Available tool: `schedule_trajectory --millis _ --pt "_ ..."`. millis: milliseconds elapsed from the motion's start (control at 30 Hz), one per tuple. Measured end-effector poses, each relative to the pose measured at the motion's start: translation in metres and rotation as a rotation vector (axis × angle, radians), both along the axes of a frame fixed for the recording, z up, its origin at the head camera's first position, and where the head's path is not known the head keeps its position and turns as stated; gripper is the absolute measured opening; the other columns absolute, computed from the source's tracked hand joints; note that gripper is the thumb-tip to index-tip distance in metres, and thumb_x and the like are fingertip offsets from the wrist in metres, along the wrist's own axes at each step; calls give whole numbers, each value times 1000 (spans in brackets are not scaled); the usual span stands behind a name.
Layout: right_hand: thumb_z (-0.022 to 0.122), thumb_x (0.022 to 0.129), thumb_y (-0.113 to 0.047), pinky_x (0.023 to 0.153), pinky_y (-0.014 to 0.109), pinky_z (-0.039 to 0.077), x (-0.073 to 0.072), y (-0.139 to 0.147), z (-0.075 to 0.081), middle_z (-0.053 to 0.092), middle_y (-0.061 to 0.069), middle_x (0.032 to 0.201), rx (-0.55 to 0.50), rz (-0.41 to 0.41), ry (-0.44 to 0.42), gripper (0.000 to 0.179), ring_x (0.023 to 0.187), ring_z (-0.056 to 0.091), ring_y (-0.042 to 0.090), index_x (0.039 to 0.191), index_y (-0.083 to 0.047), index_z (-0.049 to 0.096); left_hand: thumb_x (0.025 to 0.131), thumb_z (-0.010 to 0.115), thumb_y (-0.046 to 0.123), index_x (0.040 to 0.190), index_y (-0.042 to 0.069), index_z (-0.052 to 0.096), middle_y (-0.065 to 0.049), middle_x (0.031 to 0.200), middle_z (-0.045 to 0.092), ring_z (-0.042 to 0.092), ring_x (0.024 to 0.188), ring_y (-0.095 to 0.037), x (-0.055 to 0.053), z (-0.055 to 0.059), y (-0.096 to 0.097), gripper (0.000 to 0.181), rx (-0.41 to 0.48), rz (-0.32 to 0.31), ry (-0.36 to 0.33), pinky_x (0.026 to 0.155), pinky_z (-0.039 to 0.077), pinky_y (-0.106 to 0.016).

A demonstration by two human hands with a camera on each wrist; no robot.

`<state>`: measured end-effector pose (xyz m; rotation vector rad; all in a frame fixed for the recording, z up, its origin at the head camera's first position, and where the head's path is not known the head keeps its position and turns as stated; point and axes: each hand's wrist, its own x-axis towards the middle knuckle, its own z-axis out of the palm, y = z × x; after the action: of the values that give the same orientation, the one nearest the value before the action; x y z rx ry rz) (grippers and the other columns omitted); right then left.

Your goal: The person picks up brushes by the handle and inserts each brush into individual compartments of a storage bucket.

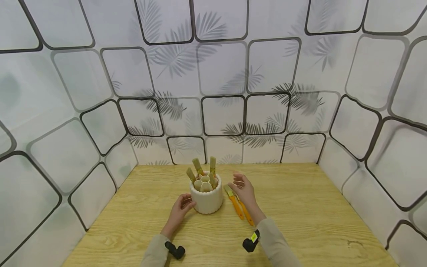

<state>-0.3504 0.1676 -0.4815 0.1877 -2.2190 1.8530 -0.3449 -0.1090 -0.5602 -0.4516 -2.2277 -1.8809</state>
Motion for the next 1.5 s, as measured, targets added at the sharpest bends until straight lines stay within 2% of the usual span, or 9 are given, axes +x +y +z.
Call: schedule_trajectory --millis 100,200,267,367,600,700,1000,1200,1500 --pt "70 84 -22 96 44 45 1 2 -2 53 17 124 18 -1 -7 48 114 52 34 125 -6 51 88 64 32 117 5 51 -16 117 54 56 107 -27 0 -2 0 42 -7 2 44 89 50 -32" --pt "69 84 -22 96 46 45 2 4 -5 53 17 124 30 -7 -18 47 113 52 34 124 -6 51 86 66 33 117 5 51 -16 119 54 55 110 -28 -1 -1 1 44 4 5 -10 92 49 -33" --pt "69 85 -21 96 46 44 2 6 -7 53 16 123 39 -16 -30 45 113 52 32 124 -7 52 85 67 33 119 6 50 -14 121 53 53 114 -29 -1 0 1 46 13 8 -76 96 47 -35" --pt "68 85 -18 95 46 45 3 7 -10 53 17 123 53 -35 -47 42 112 53 32 123 -8 53 85 68 29 120 5 50 -16 123 52 51 117 -31 -1 3 0 46 28 4 -123 98 44 -38" --pt "70 84 -22 86 43 51 5 10 -18 54 22 123 101 -54 -52 46 109 55 35 124 -6 53 87 65 19 119 -1 48 -21 121 52 50 117 -37 15 25 2 41 38 -25 -105 98 44 -41" --pt "70 84 -25 85 41 52 5 12 -21 54 22 122 119 -59 -64 47 108 55 35 123 -6 54 88 65 17 119 -2 48 -21 121 51 49 116 -37 18 28 2 40 35 -24 -100 98 44 -40" --pt "68 85 -14 80 38 53 6 16 -30 57 23 117 155 -81 -102 42 102 56 35 122 0 54 88 65 18 119 -2 47 -19 120 50 50 115 -35 18 31 3 41 28 -16 -99 97 45 -38" --pt "68 85 -14 78 35 53 6 18 -33 57 21 115 180 -86 -124 41 100 57 33 122 1 55 87 65 18 120 -1 48 -19 120 51 50 115 -37 18 32 3 42 16 -3 -113 97 44 -40" --pt "68 85 -10 74 32 54 7 21 -38 59 22 110 212 -76 -104 37 93 60 31 117 5 57 87 66 19 120 1 48 -19 120 51 50 114 -34 15 27 3 42 13 -7 -119 97 45 -37"
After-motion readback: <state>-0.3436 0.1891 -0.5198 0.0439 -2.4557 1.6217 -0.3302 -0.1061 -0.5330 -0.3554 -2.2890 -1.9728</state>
